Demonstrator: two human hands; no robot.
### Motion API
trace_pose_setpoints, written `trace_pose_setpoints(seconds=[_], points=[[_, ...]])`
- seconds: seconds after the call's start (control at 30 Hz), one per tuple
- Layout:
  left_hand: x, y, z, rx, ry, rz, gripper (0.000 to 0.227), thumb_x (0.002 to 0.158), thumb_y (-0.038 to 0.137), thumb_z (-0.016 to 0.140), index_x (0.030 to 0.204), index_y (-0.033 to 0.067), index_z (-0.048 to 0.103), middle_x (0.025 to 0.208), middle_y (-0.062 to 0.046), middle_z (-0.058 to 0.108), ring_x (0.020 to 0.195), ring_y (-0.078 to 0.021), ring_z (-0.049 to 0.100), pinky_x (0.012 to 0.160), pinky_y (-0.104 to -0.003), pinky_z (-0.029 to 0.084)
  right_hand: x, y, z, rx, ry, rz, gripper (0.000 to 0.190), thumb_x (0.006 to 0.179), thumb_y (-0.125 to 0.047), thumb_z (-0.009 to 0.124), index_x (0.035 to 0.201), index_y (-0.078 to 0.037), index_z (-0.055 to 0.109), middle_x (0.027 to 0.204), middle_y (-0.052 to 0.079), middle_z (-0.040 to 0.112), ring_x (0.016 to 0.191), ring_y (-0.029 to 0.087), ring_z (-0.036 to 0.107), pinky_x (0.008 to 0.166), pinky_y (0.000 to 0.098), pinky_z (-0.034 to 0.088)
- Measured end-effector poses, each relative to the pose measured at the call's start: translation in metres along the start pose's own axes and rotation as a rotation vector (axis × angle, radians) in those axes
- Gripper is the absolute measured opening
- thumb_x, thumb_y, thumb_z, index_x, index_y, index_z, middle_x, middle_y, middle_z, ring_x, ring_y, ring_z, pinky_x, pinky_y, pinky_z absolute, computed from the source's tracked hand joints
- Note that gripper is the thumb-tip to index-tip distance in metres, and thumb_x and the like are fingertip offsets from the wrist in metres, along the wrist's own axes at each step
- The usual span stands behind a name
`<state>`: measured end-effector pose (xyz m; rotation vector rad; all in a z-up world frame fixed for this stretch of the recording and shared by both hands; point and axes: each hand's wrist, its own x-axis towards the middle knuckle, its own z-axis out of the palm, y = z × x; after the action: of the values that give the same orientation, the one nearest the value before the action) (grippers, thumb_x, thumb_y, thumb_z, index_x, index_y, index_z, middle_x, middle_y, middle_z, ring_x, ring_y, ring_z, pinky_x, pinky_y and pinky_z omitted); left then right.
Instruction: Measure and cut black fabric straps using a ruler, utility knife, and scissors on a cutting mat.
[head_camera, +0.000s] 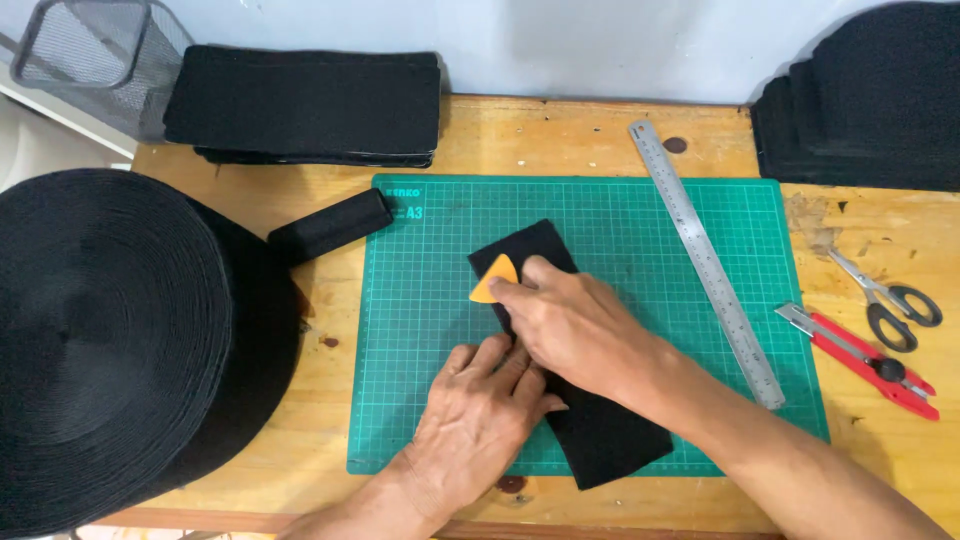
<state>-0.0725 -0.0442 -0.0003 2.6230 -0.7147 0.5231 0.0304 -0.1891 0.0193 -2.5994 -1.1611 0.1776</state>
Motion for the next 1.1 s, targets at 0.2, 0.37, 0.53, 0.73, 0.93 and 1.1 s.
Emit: trace_pose_setpoints(seconds=[0.2, 0.37, 0.53, 0.73, 0.93, 1.1], points=[[0.002, -0.002, -0.002, 0.005, 0.063, 0.019, 0.031, 0.094, 0.037, 0.074, 0.092, 0.0061, 0.068, 0.106, -0.013, 0.069, 0.108, -0.0352, 0.060, 0.082, -0.049, 0.044, 0.000, -0.001, -0.005, 0.058, 0.002, 0.002, 0.030, 0.097, -0.015, 0.053, 0.125, -0.016, 0.063, 0.089, 0.010, 0.054, 0.055, 0.040, 0.061, 0.050, 0.0535, 0.050], [-0.002, -0.004, 0.002, -0.052, 0.010, -0.008, 0.036, 0.093, 0.036, 0.073, 0.108, 0.0031, 0.069, 0.126, -0.018, 0.068, 0.132, -0.0366, 0.056, 0.104, -0.055, 0.041, -0.001, 0.000, -0.006, 0.117, 0.026, 0.048, 0.029, 0.101, -0.016, 0.051, 0.126, -0.010, 0.066, 0.084, 0.011, 0.054, 0.055, 0.036, 0.061, 0.051, 0.0510, 0.053], [-0.001, -0.003, 0.002, -0.032, 0.023, -0.008, 0.034, 0.093, 0.037, 0.073, 0.110, 0.0070, 0.069, 0.119, -0.013, 0.069, 0.122, -0.0356, 0.061, 0.102, -0.053, 0.043, 0.029, 0.004, 0.009, 0.084, 0.114, 0.062, 0.030, 0.101, -0.015, 0.051, 0.126, -0.010, 0.066, 0.087, 0.017, 0.058, 0.059, 0.043, 0.063, 0.050, 0.0568, 0.052], [0.002, -0.004, -0.003, -0.022, -0.007, -0.053, 0.035, 0.093, 0.039, 0.071, 0.113, 0.0111, 0.068, 0.128, -0.018, 0.065, 0.128, -0.0332, 0.060, 0.099, -0.053, 0.042, -0.010, -0.004, -0.010, 0.017, 0.012, 0.056, 0.023, 0.100, -0.014, 0.052, 0.121, -0.009, 0.062, 0.082, 0.010, 0.053, 0.049, 0.033, 0.061, 0.046, 0.0476, 0.053], [0.003, -0.005, -0.002, -0.027, -0.039, -0.020, 0.035, 0.092, 0.043, 0.072, 0.101, 0.0100, 0.066, 0.123, -0.020, 0.063, 0.126, -0.0381, 0.060, 0.092, -0.051, 0.043, 0.011, 0.012, 0.004, 0.088, 0.131, 0.124, 0.035, 0.099, -0.012, 0.053, 0.129, -0.003, 0.067, 0.086, 0.016, 0.060, 0.057, 0.041, 0.065, 0.056, 0.0536, 0.055], [0.002, -0.006, -0.001, -0.005, -0.053, -0.066, 0.042, 0.092, 0.048, 0.070, 0.112, 0.0111, 0.066, 0.135, -0.022, 0.058, 0.125, -0.0360, 0.059, 0.088, -0.051, 0.042, -0.002, -0.007, -0.019, 0.039, -0.031, 0.182, 0.025, 0.105, -0.013, 0.048, 0.123, -0.001, 0.062, 0.083, 0.015, 0.057, 0.054, 0.033, 0.067, 0.049, 0.0457, 0.060]])
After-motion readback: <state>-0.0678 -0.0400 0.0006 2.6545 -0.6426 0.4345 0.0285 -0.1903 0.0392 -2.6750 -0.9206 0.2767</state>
